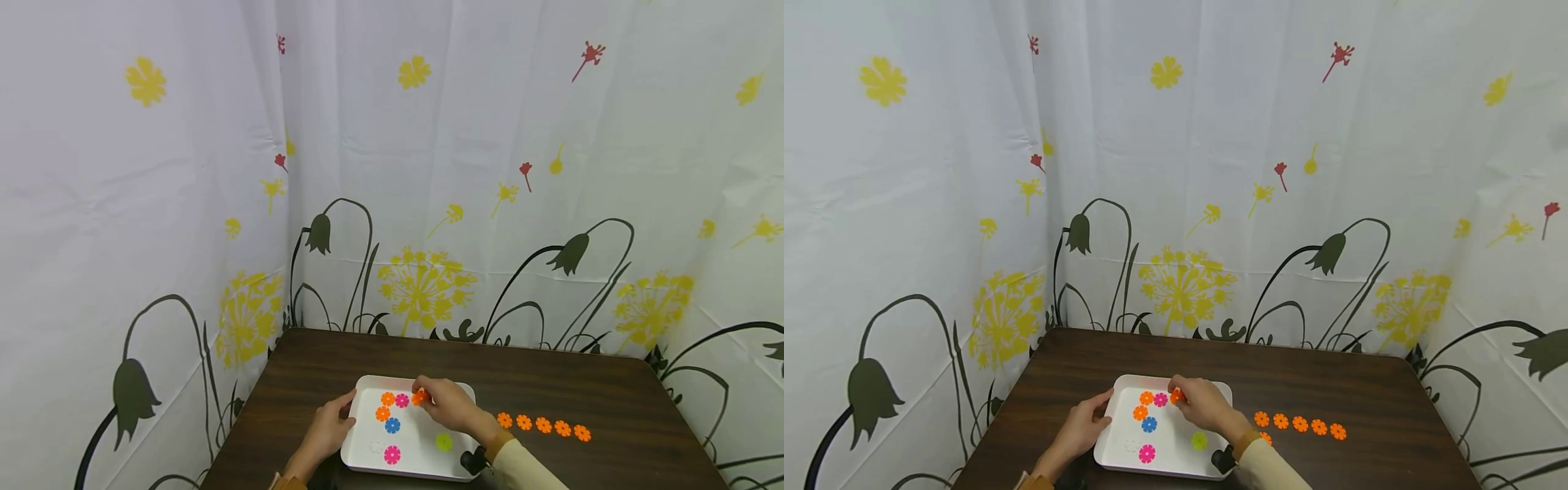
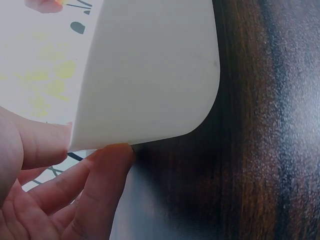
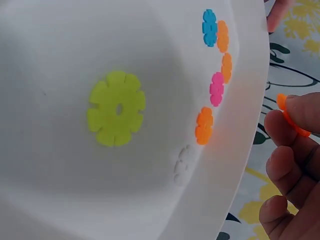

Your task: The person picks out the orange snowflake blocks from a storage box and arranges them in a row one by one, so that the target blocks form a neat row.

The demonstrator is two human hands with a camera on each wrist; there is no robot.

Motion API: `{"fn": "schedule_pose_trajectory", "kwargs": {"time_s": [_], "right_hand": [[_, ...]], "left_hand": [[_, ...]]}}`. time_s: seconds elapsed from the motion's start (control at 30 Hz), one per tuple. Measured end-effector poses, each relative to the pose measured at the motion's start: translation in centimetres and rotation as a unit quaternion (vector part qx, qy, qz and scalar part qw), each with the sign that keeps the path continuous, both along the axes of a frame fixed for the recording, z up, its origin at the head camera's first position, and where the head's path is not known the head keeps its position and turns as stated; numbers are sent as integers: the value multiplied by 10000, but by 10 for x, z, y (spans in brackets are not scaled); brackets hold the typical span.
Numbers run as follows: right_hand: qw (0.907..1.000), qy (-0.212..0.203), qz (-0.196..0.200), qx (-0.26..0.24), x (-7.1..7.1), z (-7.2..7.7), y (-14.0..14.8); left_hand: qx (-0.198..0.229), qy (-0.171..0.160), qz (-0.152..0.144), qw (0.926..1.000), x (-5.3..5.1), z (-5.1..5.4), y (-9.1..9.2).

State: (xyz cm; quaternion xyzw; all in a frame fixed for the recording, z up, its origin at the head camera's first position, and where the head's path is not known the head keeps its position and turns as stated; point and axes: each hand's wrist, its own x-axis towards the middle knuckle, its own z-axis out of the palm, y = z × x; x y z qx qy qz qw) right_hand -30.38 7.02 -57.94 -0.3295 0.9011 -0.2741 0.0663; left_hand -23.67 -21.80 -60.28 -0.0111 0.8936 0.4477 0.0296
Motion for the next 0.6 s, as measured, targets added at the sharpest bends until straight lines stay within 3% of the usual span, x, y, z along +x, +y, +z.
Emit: {"fn": "schedule_pose_trajectory", "kwargs": {"time_s": [0.27,0.6], "right_hand": [[9996,-166,-47,-245,5,9,14],[9998,139,-115,-125,13,13,44]], "left_hand": [[-1,20,-11,10000,-1,0,0],[19,-30,2,10000,-1,-3,0]]}}
